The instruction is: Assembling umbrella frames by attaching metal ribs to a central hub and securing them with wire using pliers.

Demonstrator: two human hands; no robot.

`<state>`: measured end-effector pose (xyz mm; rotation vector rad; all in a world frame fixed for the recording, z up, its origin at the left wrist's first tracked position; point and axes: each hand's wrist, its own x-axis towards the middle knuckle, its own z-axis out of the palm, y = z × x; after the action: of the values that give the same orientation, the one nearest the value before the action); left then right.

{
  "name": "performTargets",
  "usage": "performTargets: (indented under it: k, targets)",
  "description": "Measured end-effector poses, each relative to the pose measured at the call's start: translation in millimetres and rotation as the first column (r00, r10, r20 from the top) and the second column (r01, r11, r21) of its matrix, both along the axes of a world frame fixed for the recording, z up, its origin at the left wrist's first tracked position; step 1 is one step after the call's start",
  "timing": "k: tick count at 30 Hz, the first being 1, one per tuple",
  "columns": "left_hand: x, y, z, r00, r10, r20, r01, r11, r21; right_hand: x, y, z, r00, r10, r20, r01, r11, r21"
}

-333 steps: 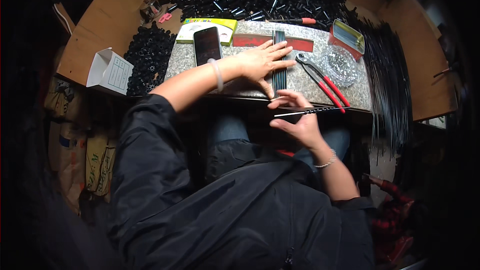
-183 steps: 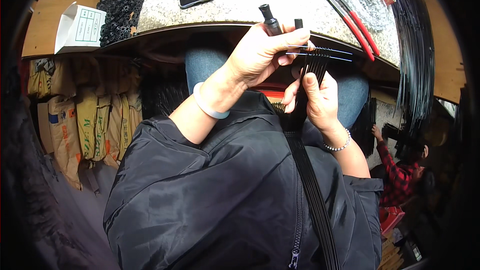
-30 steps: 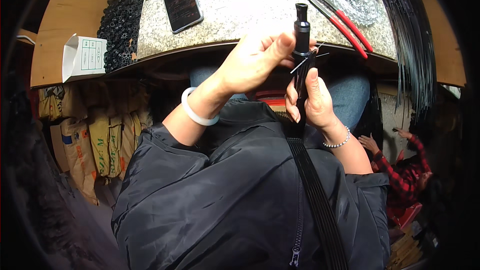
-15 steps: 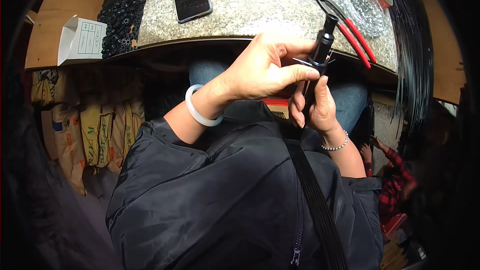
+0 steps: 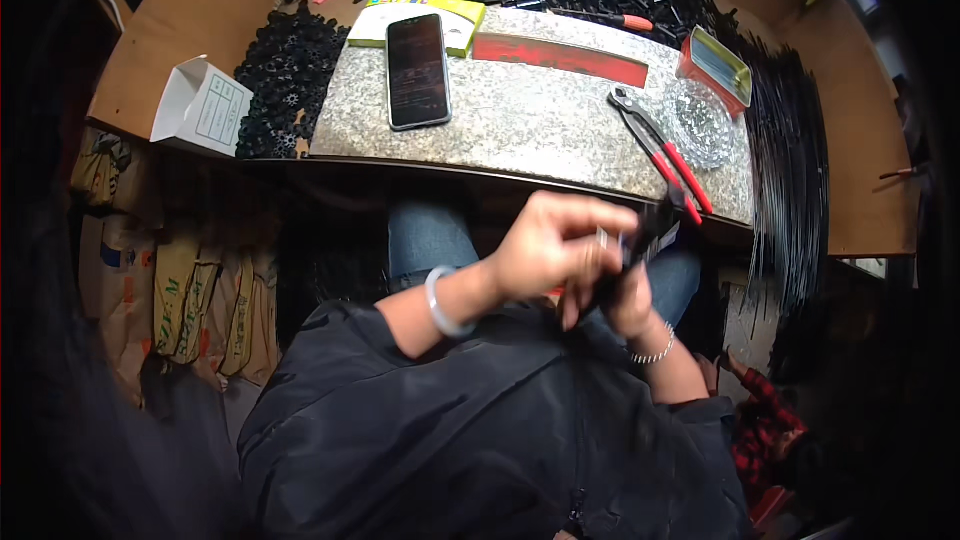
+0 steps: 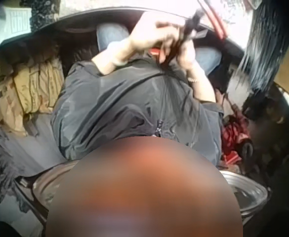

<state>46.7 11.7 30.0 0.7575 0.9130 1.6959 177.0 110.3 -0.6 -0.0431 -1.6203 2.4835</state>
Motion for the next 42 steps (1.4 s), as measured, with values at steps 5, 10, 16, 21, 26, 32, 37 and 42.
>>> performTargets:
  k: [5,10,16,21,26,32,37,42]
  targets:
    - [-47,45,-7,0.96,-0.172,0.221,0.113,0.96,0.257,-57,32,12,0.972,-0.172,-0.162,0.213,0.936,0.282]
    - [-83,57,-3,0.794,-0.532,0.293,0.45,0.839,0.305,-69,32,11,0.982,-0.089,-0.168,0.11,0.986,0.124]
    - [-23,35,29,0.907,0.407,0.106,-0.417,0.902,0.109,-69,11,14,0.891,-0.426,-0.157,0.449,0.879,0.162]
    - [-4,19,28,0.777,0.517,-0.359,-0.467,0.856,0.221,-72,-4,3,0.786,-0.568,-0.245,0.616,0.752,0.233]
    - [-7,30,23,0.671,0.636,-0.382,-0.583,0.77,0.259,-69,-11,-5,0.752,-0.589,-0.297,0.659,0.68,0.321]
    - [-15,28,9,0.782,0.59,-0.199,-0.544,0.803,0.242,-61,-8,-2,0.757,-0.623,-0.197,0.611,0.782,-0.127]
    - [-18,30,0,0.833,0.535,-0.143,-0.503,0.839,0.21,-57,-3,-5,0.788,-0.598,-0.147,0.576,0.8,-0.166]
    - [-17,31,-2,0.836,0.531,-0.137,-0.497,0.839,0.221,-59,-3,1,0.791,-0.6,-0.118,0.586,0.799,-0.133]
